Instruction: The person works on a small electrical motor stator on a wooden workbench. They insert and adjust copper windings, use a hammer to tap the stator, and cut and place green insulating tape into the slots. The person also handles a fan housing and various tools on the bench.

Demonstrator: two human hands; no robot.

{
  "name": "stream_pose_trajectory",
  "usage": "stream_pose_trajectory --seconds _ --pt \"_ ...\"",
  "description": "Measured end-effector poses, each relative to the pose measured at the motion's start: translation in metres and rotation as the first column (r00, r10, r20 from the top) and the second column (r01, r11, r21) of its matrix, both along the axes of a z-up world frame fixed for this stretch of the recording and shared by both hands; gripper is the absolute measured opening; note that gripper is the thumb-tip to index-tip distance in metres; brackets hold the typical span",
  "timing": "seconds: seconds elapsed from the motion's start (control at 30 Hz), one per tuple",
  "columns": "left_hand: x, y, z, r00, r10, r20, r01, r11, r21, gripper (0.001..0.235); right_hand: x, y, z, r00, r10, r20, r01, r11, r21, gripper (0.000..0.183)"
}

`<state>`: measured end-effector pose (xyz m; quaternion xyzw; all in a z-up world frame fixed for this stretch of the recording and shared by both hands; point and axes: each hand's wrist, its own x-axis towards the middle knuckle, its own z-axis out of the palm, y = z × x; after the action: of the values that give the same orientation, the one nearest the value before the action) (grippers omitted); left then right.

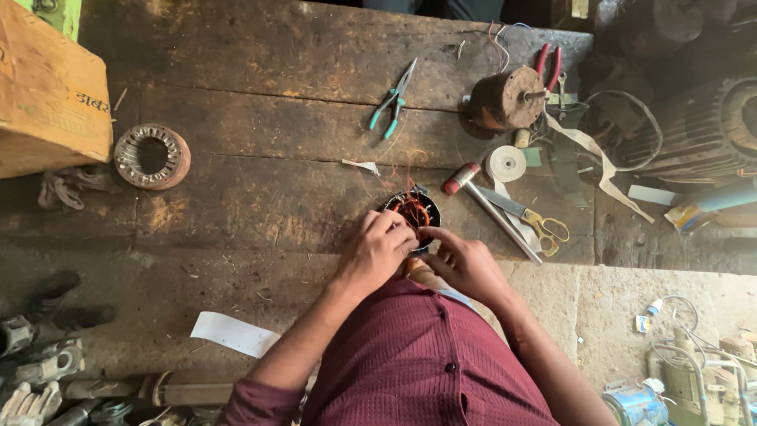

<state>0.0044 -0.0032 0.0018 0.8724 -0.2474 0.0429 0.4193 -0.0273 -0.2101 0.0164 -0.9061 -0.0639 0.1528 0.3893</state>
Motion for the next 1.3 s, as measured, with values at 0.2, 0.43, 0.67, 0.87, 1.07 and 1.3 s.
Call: stream_pose_trajectory --seconds 0.2,0.43,0.67,0.87,1.07,1.3 --pt "0.014 0.012 0.006 0.980 -0.011 -0.199 -0.045 0.961 -0.275 0.013 0.004 0.012 0.004 0.973 0.103 -0.206 -0.059 0.976 0.209 0.018" --pt "0.030 0.081 -0.015 0.863 0.133 -0.488 -0.436 0.683 -0.586 0.022 -0.030 -0.058 0.021 0.978 0.181 0.099 -0.206 0.892 0.402 0.023" --pt "-0.003 0.130 -0.062 0.607 0.294 -0.738 -0.789 0.332 -0.517 0.015 -0.052 -0.105 0.004 0.855 -0.491 -0.168 0.427 0.482 0.765 0.030" --pt "-0.021 0.103 -0.088 0.605 0.269 -0.750 -0.759 0.477 -0.442 0.013 -0.044 -0.107 -0.005 0.787 -0.534 -0.310 0.592 0.508 0.626 0.038" --pt "-0.021 0.079 -0.084 0.725 0.220 -0.652 -0.637 0.575 -0.514 0.010 -0.042 -0.111 -0.005 0.900 -0.197 -0.389 0.399 0.733 0.551 0.036" --pt "-0.034 0.075 -0.086 0.666 0.185 -0.723 -0.677 0.556 -0.482 0.010 -0.015 -0.100 -0.026 0.947 -0.048 -0.319 -0.149 0.812 -0.564 0.036"
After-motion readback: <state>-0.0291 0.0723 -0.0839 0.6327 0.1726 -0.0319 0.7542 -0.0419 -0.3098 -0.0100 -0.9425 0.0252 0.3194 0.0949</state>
